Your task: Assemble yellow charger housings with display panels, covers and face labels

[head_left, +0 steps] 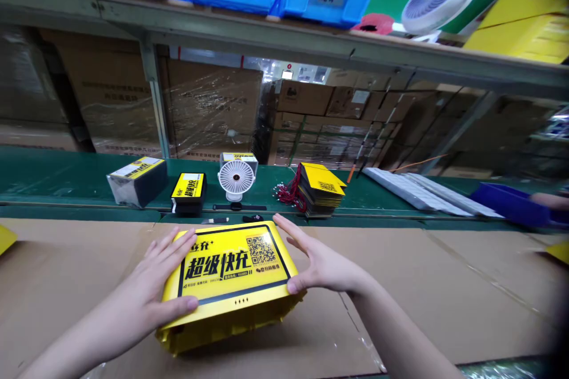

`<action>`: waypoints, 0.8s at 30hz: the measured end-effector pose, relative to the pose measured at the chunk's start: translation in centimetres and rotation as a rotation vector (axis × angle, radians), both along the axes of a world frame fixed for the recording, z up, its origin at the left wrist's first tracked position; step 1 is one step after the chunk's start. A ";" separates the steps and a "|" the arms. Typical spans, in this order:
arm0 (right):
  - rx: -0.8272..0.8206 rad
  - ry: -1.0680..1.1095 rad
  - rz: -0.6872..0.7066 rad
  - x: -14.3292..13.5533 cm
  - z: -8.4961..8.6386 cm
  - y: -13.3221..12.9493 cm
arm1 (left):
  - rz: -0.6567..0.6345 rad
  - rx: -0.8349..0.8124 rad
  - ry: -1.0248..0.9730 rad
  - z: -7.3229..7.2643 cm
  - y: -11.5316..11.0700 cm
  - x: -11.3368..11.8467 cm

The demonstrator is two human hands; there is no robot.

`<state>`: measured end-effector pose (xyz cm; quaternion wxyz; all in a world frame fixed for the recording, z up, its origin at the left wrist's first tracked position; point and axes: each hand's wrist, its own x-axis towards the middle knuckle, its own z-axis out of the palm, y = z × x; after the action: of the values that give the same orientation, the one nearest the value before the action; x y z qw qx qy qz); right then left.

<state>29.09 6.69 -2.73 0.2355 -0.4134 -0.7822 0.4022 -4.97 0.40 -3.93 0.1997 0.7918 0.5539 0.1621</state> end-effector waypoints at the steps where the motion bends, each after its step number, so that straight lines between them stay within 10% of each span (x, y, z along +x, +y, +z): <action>1: -0.019 0.006 0.031 -0.1 0.0 1.0 | 0.017 -0.010 -0.019 -0.2 -0.4 -0.5; 9: 0.281 -0.162 -0.338 -6.1 -0.8 5.2 | 0.131 -0.014 0.005 0.1 2.4 0.2; 14: 0.490 -0.344 -0.054 -10.6 0.0 0.3 | 0.004 0.208 0.214 0.3 4.4 4.1; 19: 0.426 -0.483 0.131 -9.0 1.0 -1.2 | -0.137 0.190 0.218 0.4 4.2 3.1; 24: 0.367 -0.476 -0.059 -6.4 0.3 -0.3 | -0.046 0.104 0.161 0.8 3.4 0.2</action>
<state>22.65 6.40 -2.45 0.1278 -0.4690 -0.8628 0.1390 -4.78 3.82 -3.11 0.1168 0.8240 0.5408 0.1221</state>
